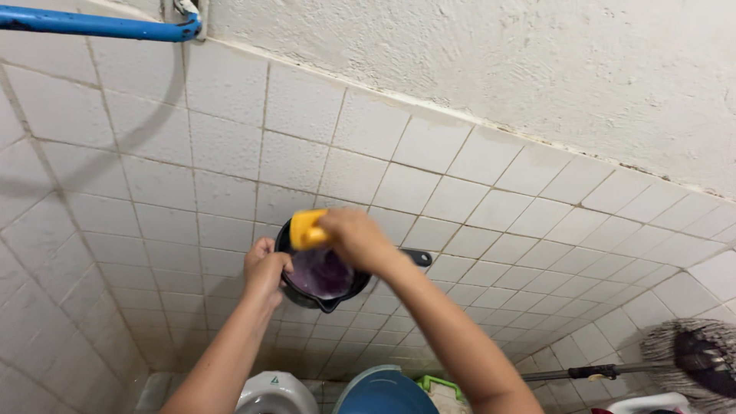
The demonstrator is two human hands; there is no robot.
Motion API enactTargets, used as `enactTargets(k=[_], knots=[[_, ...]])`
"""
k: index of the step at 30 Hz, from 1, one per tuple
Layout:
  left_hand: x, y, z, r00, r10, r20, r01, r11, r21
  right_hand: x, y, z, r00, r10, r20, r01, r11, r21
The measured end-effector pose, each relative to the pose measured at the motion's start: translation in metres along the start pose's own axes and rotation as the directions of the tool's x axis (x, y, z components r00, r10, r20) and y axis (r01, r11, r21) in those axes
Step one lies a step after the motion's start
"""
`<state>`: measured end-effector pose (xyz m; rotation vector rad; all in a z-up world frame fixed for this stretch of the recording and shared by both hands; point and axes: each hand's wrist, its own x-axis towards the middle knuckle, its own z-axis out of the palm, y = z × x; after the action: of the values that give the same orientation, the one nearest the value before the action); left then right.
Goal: The person scrubs tiled bathroom walls using a yellow sponge and a black pitcher containing soapy water. They repeatedly dip the sponge into the pitcher and wipe the wall surfaces, including areas around a blue pipe and near the toilet.
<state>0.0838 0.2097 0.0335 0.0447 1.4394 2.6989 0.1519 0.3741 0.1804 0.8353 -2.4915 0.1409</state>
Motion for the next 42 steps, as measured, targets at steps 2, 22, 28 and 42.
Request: enactTargets(k=[2, 22, 28, 42], knots=[[0.003, -0.001, 0.010, 1.000, -0.013, 0.015, 0.013, 1.000, -0.014, 0.015, 0.022, -0.039, 0.972, -0.087, -0.217, 0.040, 0.977, -0.211], [-0.026, -0.041, 0.030, 0.997, -0.025, -0.078, 0.026, 1.000, 0.009, 0.027, 0.131, -0.135, 0.731, -0.067, -0.680, -0.301, 0.862, -0.409], [-0.033, -0.050, 0.023, 0.994, -0.024, -0.106, 0.021, 0.999, -0.024, -0.017, 0.086, -0.034, 0.938, -0.234, -0.256, 0.088, 0.874, -0.479], [-0.017, -0.054, -0.017, 0.997, -0.026, -0.079, 0.028, 0.999, 0.022, 0.004, 0.068, 0.005, 0.932, -0.146, -0.330, -0.011, 0.903, -0.430]])
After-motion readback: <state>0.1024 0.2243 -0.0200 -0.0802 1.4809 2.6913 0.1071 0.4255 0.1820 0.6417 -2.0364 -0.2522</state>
